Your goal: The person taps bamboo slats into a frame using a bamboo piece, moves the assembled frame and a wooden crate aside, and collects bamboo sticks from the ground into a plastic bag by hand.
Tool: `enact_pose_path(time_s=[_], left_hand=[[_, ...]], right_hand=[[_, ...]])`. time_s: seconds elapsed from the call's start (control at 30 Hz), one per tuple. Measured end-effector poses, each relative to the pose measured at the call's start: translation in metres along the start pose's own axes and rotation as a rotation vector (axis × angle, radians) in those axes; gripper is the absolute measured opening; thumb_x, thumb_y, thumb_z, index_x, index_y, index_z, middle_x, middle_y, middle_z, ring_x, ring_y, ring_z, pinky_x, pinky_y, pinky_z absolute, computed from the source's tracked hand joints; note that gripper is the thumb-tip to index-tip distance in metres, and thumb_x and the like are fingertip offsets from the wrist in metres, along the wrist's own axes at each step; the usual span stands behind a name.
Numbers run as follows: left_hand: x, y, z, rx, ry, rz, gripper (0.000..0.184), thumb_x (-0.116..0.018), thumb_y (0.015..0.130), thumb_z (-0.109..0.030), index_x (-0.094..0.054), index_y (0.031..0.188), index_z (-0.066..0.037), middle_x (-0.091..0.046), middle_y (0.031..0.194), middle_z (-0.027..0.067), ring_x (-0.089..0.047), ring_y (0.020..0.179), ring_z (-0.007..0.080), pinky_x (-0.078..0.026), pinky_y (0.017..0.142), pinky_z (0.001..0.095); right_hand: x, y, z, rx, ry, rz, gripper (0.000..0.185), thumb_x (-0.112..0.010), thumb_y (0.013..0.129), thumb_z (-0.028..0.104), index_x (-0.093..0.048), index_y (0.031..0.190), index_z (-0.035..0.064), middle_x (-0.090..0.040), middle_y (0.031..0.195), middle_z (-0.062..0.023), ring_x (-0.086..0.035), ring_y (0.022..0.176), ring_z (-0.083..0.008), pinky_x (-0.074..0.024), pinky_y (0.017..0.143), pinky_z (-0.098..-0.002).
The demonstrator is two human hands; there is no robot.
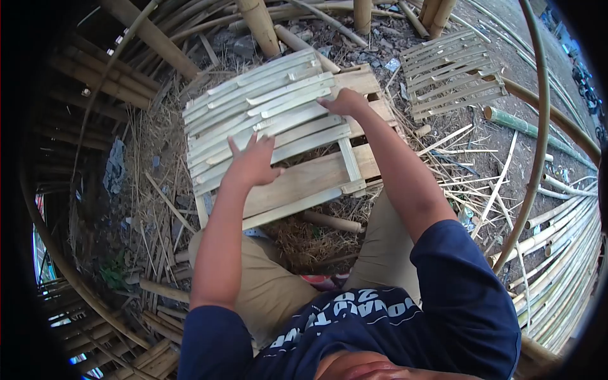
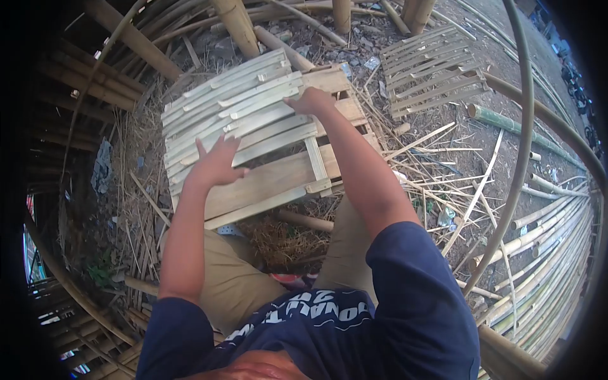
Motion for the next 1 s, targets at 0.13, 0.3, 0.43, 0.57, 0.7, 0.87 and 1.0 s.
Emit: enact_pose_path(time_s=[0.13, 0.3, 0.43, 0.57, 0.7, 0.87, 1.0], left_hand=[[0.004, 0.023, 0.008, 0.075, -0.238, -0.028, 0.091, -0.071, 0.087, -0.051, -0.029, 0.16, -0.016, -0.032, 0.164, 0.0125, -0.017, 0.157, 0.0289, 0.002, 0.119, 0.0731], [-0.019, 0.056, 0.1, 0.368, -0.342, -0.377, 0.088, -0.066, 0.091, -0.052, -0.027, 0.16, -0.015, -0.032, 0.164, 0.0133, -0.027, 0.153, 0.0318, -0.007, 0.118, 0.0743], [-0.065, 0.038, 0.266, 0.843, -0.625, -0.566, 0.073, -0.06, 0.095, -0.044, -0.046, 0.14, 0.011, -0.056, 0.14, 0.0308, -0.053, 0.133, 0.0411, -0.04, 0.113, 0.0491], [-0.169, 0.019, 0.329, 0.829, -1.255, -0.576, 0.074, -0.063, 0.093, -0.056, -0.057, 0.132, 0.006, -0.065, 0.13, 0.0232, -0.063, 0.119, 0.0361, -0.046, 0.105, 0.0461], [-0.17, 0.014, 0.304, 0.572, -1.527, -0.42, 0.07, -0.068, 0.091, -0.058, -0.065, 0.124, 0.004, -0.067, 0.122, 0.0183, -0.067, 0.105, 0.0297, -0.051, 0.093, 0.0443], [-0.163, 0.017, 0.298, 0.747, -1.726, -0.457, 0.053, -0.079, 0.088, -0.038, -0.067, 0.12, 0.002, -0.069, 0.116, 0.017, -0.068, 0.099, 0.0279, -0.054, 0.085, 0.0441], [-0.139, 0.014, 0.3, 0.834, -1.643, -0.628, 0.044, -0.083, 0.085, -0.027, -0.07, 0.114, 0.003, -0.071, 0.11, 0.0163, -0.068, 0.095, 0.027, -0.055, 0.083, 0.0431]], right_hand=[[0.006, -0.02, 0.02, -0.073, 0.069, 0.034, 0.078, -0.064, 0.079, 0.078, -0.075, 0.104, 0.0053, -0.076, 0.1, -0.0116, -0.069, 0.109, -0.0304, -0.0243, 0.116, -0.0564], [0.008, -0.028, 0.019, -0.119, 0.11, 0.0, 0.073, -0.064, 0.079, 0.077, -0.077, 0.086, 0.0051, -0.076, 0.088, -0.0112, -0.071, 0.099, -0.03, -0.0138, 0.118, -0.0621], [0.012, -0.025, 0.023, -0.046, 0.073, -0.034, 0.073, -0.066, 0.078, 0.075, -0.077, 0.087, 0.0036, -0.076, 0.088, -0.0114, -0.073, 0.095, -0.0286, -0.0264, 0.115, -0.0569], [0.005, -0.012, 0.02, -0.024, 0.039, -0.148, 0.074, -0.067, 0.078, 0.074, -0.076, 0.097, 0.0028, -0.076, 0.094, -0.0129, -0.073, 0.096, -0.029, -0.0408, 0.103, -0.0517], [0.005, -0.014, 0.023, -0.046, 0.063, -0.21, 0.07, -0.063, 0.085, 0.068, -0.074, 0.105, 0.0016, -0.076, 0.097, -0.0165, -0.072, 0.097, -0.0328, -0.0432, 0.098, -0.0515], [-0.008, -0.014, 0.026, 0.052, -0.002, -0.389, 0.063, -0.056, 0.093, 0.059, -0.073, 0.101, -0.0005, -0.075, 0.095, -0.0217, -0.072, 0.096, -0.0382, -0.041, 0.096, -0.054], [0.001, -0.021, 0.029, 0.069, -0.069, -0.398, 0.063, -0.055, 0.093, 0.059, -0.075, 0.091, -0.0006, -0.074, 0.092, -0.023, -0.072, 0.094, -0.0386, -0.0402, 0.095, -0.0549]])
Point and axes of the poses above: each hand's wrist, its own y-axis towards the middle knuckle, its own x-axis out of the back of the hand, z = x × y, the point moved 5 cm from there along y, towards the middle knuckle
